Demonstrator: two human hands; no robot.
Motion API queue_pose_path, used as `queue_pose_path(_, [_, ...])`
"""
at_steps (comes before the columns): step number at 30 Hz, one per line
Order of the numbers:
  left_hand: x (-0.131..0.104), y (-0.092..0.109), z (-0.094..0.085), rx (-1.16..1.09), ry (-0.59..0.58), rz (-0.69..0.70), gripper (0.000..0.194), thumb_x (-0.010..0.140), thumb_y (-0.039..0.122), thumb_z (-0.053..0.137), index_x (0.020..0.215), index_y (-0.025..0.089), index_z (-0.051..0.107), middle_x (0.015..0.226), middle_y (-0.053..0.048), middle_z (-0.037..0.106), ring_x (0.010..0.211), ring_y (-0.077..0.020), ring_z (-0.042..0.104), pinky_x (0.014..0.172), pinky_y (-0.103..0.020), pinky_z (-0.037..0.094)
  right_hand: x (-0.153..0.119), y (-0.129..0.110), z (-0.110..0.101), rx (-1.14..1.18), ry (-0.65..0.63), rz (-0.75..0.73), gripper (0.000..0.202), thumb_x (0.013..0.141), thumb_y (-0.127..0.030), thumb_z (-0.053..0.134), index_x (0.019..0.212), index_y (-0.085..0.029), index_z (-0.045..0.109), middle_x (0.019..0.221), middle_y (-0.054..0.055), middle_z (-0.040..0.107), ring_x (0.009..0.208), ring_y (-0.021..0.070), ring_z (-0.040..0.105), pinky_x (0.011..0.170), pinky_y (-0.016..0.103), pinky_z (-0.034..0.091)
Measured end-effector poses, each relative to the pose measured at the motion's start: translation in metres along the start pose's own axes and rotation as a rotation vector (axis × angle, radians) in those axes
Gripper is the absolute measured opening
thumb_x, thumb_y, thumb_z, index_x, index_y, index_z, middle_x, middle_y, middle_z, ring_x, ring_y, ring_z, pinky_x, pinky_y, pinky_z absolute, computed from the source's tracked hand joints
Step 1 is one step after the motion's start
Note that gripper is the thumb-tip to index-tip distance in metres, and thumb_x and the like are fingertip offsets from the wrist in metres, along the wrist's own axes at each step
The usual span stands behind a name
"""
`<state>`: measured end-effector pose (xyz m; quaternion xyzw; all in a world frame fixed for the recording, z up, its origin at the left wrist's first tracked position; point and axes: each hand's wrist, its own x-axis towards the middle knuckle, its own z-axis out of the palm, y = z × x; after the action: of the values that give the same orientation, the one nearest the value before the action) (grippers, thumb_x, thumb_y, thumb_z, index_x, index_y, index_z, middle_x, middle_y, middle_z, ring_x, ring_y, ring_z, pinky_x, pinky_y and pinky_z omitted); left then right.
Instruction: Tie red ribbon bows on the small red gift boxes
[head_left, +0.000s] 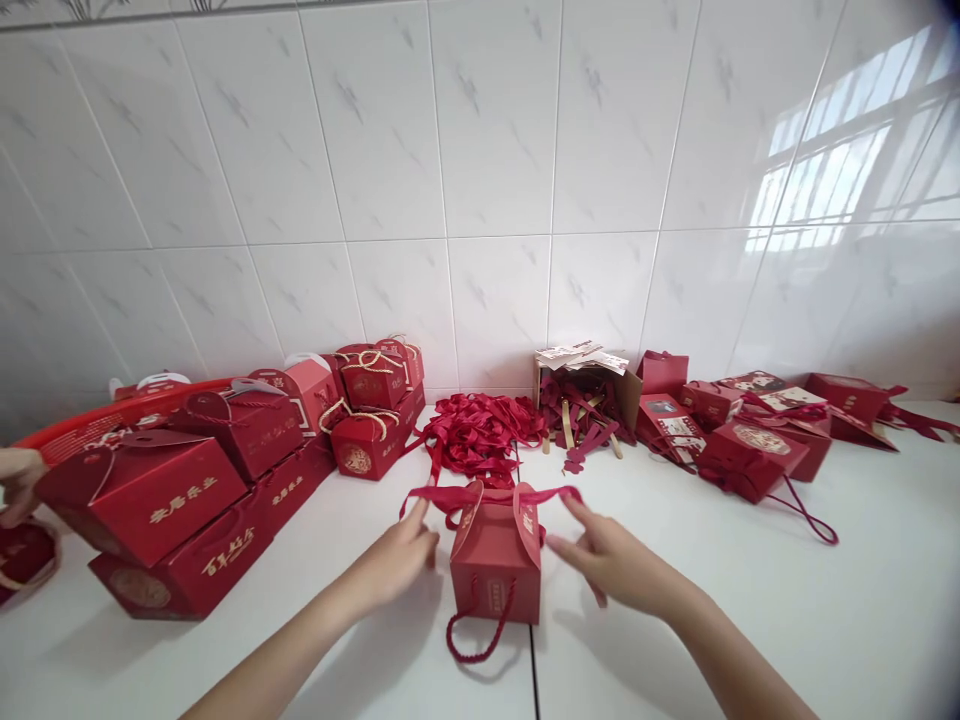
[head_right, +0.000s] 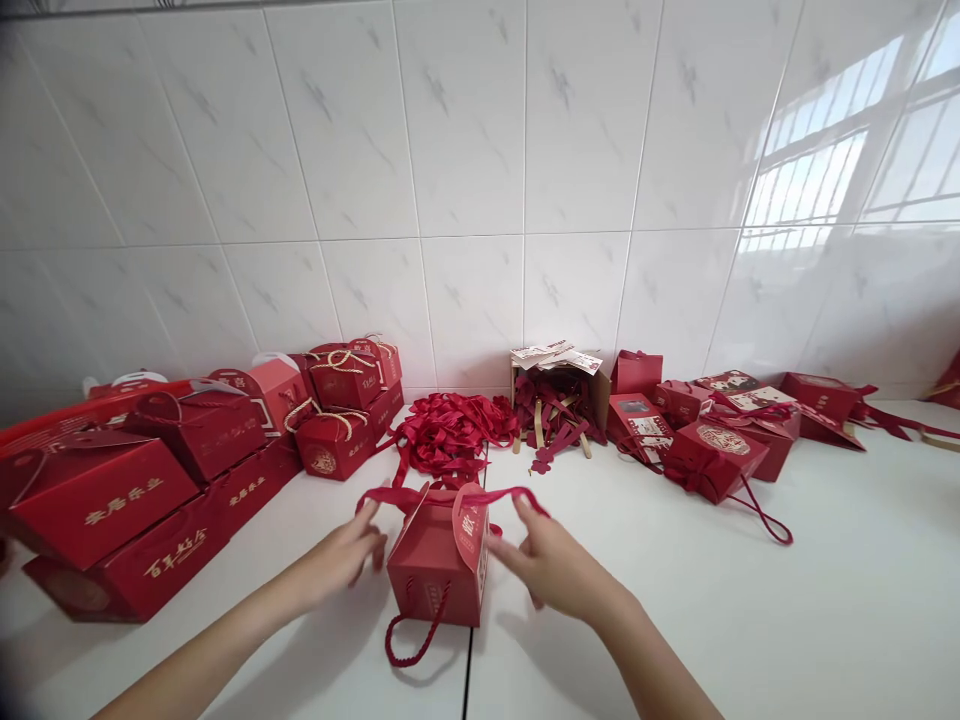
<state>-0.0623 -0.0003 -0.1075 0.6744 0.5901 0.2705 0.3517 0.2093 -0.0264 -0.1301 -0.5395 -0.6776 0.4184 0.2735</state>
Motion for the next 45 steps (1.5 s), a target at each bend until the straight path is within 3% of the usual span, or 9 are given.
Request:
queue_pose_path(2, [0.006,0.004,-0.006,-0.324,0.022,-0.010,0.025,0.076,0.027,0.047,0.097,0.019,0.057,0.087,-0.005,0.064,0.076,-0.0208,0.062,0.066,-0.031,0.047,0.002,-0.003,-0.005,0.190,0.186,-0.082,0.067,0.086,-0.058,0.043,0.136,-0.015,0.033,0.062,-0.002,0.056,0.053,0.0131,0.047,0.056,0.027,0.039])
queue_pose_path(5, [0.009,0.018,-0.020,-0.664,0.087,0.070,0.024,0.078,0.035,0.055,0.095,0.018,0.059,0.100,-0.008,0.064,0.095,-0.0245,0.061,0.078,-0.037,0.049,0.007,-0.012,-0.011,0.435,0.424,-0.222,0.053,0.083,-0.056,0.051,0.119,-0.018,0.054,0.069,-0.001,0.054,0.059,0.0112,0.045,0.057,0.025,0.038])
queue_pose_path(10, [0.006,0.048,-0.036,-0.702,0.238,0.244,0.031,0.076,0.041,0.066,0.093,0.014,0.069,0.107,-0.011,0.066,0.099,-0.0239,0.058,0.079,-0.033,0.049,0.016,-0.031,-0.019,0.724,0.579,-0.345,0.033,0.078,-0.046,0.064,0.097,-0.019,0.068,0.064,-0.001,0.053,0.061,0.0098,0.045,0.058,0.023,0.038])
queue_pose_path(17, [0.000,0.087,-0.044,-0.661,0.193,0.369,0.026,0.074,0.036,0.070,0.087,0.015,0.073,0.090,-0.008,0.071,0.091,-0.0215,0.063,0.083,-0.034,0.050,0.015,-0.063,-0.035,0.697,0.721,-0.456,0.026,0.073,-0.041,0.070,0.083,-0.017,0.067,0.059,-0.001,0.056,0.051,0.0091,0.048,0.045,0.022,0.038])
queue_pose_path(21, [-0.005,0.099,-0.043,-0.580,0.132,0.389,0.031,0.078,0.042,0.065,0.090,0.014,0.073,0.089,-0.008,0.072,0.087,-0.0213,0.065,0.086,-0.036,0.050,0.011,-0.077,-0.046,0.630,0.764,-0.541,0.022,0.073,-0.038,0.071,0.080,-0.017,0.068,0.064,0.000,0.060,0.053,0.0092,0.051,0.047,0.021,0.041])
queue_pose_path(31, [-0.005,0.105,-0.045,-0.592,0.201,0.436,0.029,0.077,0.041,0.067,0.092,0.017,0.072,0.087,-0.006,0.073,0.083,-0.0194,0.066,0.077,-0.030,0.053,0.002,-0.093,-0.067,0.604,0.798,-0.646,0.021,0.074,-0.037,0.071,0.081,-0.018,0.069,0.070,0.001,0.062,0.061,0.0113,0.057,0.055,0.023,0.048])
queue_pose_path(36, [-0.011,0.105,-0.038,-0.624,0.160,0.463,0.028,0.077,0.041,0.067,0.088,0.016,0.074,0.085,-0.006,0.073,0.084,-0.0191,0.066,0.084,-0.031,0.051,-0.002,-0.081,-0.074,0.587,0.828,-0.666,0.023,0.078,-0.041,0.066,0.081,-0.019,0.069,0.066,0.001,0.061,0.060,0.0116,0.057,0.052,0.023,0.048])
queue_pose_path(41, [-0.007,0.100,-0.039,-0.722,0.285,0.488,0.019,0.071,0.035,0.074,0.080,0.018,0.073,0.082,-0.003,0.072,0.080,-0.0151,0.064,0.079,-0.026,0.051,-0.004,-0.059,-0.073,0.575,0.829,-0.578,0.023,0.074,-0.038,0.071,0.087,-0.019,0.070,0.073,0.003,0.066,0.066,0.0128,0.061,0.059,0.023,0.051])
queue_pose_path(45, [-0.006,0.105,-0.044,-0.763,0.326,0.508,0.018,0.070,0.033,0.075,0.080,0.018,0.073,0.076,-0.001,0.070,0.072,-0.0115,0.062,0.071,-0.022,0.051,-0.006,-0.060,-0.073,0.620,0.784,-0.593,0.020,0.075,-0.037,0.071,0.084,-0.020,0.069,0.070,0.001,0.065,0.062,0.0113,0.060,0.056,0.022,0.051])
